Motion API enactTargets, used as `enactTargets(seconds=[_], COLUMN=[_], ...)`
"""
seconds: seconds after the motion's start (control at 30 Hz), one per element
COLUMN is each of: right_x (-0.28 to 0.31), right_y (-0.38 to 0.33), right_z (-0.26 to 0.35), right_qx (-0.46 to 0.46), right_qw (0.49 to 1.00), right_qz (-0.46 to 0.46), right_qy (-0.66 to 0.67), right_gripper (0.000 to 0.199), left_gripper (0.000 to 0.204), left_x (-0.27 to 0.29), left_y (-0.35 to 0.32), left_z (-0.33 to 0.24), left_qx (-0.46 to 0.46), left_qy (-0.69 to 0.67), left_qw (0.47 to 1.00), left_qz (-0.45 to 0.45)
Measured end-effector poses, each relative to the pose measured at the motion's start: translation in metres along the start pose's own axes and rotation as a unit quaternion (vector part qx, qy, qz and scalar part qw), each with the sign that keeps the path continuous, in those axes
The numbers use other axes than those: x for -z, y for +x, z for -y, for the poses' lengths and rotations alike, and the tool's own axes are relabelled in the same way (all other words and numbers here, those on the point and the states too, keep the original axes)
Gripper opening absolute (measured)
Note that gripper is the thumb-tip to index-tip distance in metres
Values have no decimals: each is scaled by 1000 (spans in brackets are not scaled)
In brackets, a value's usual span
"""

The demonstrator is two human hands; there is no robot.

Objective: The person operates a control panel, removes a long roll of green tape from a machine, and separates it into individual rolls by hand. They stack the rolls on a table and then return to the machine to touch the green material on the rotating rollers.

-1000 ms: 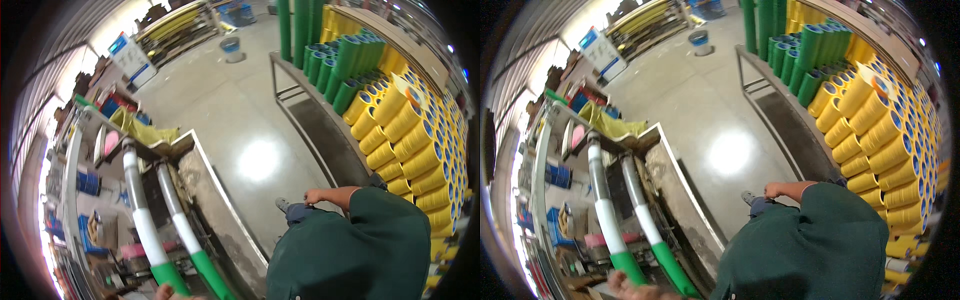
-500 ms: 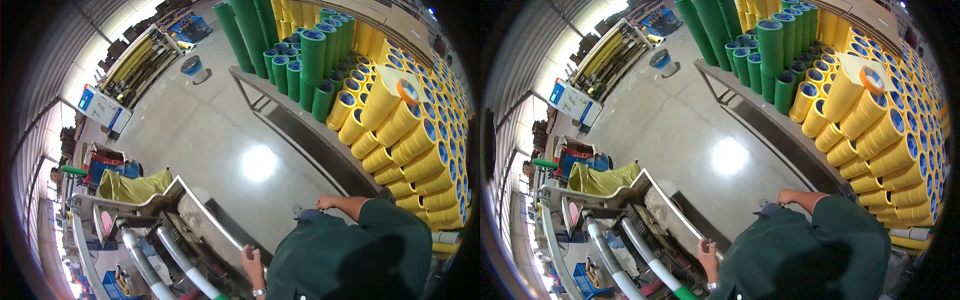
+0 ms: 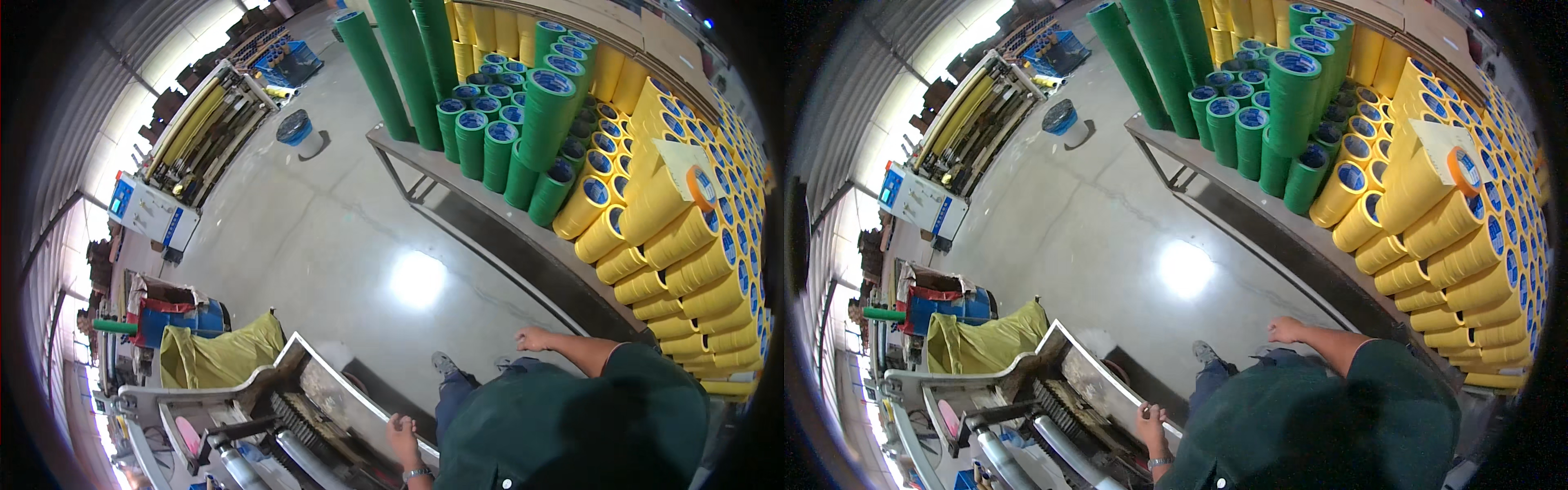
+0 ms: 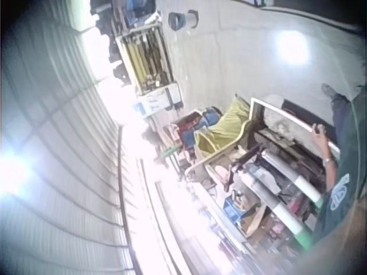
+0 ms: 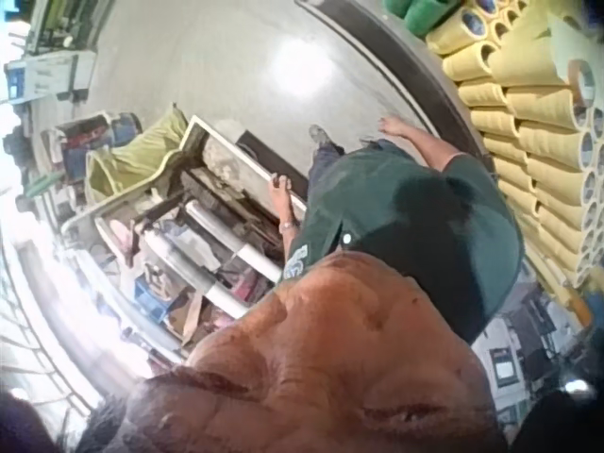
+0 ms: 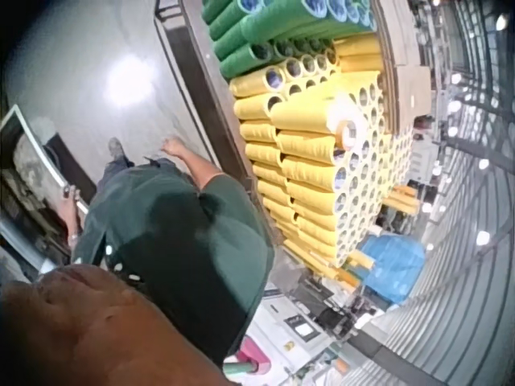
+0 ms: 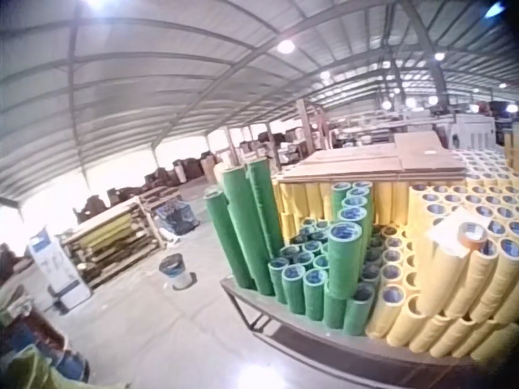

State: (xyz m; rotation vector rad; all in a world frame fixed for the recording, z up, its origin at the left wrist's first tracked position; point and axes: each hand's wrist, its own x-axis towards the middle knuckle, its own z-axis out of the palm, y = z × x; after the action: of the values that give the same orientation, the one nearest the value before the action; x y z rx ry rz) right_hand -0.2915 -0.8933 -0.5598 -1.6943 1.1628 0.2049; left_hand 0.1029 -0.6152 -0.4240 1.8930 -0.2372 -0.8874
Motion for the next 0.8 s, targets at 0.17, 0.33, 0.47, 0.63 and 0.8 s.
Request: enactTargets(seconds=[0.17, 0.33, 0.47, 0.63, 0.8], right_x=[60, 199, 325, 465, 586], right_y=[49, 19, -43, -86, -81], right_z=[157, 368, 482, 537, 560], right_qx=[87, 283, 411, 389, 350], right_qw=[994, 948, 850, 751, 725], right_qz=[-71, -141, -272, -434, -471], right_qy=[11, 14, -184, -309, -360], right_gripper=[54, 56, 54, 57, 61], left_gripper=[41, 45, 44, 53, 61], left_x=[10, -3, -58, -164, -273], left_y=[95, 210, 298, 359, 390], left_z=[-25, -86, -150, -230, -298], left_qx=[23, -13, -108, -166, -175], left_qy=[-4, -19, 31, 89, 161], left_qw=[999, 990, 981, 958, 936], left_qz=[42, 139, 161, 216, 259])
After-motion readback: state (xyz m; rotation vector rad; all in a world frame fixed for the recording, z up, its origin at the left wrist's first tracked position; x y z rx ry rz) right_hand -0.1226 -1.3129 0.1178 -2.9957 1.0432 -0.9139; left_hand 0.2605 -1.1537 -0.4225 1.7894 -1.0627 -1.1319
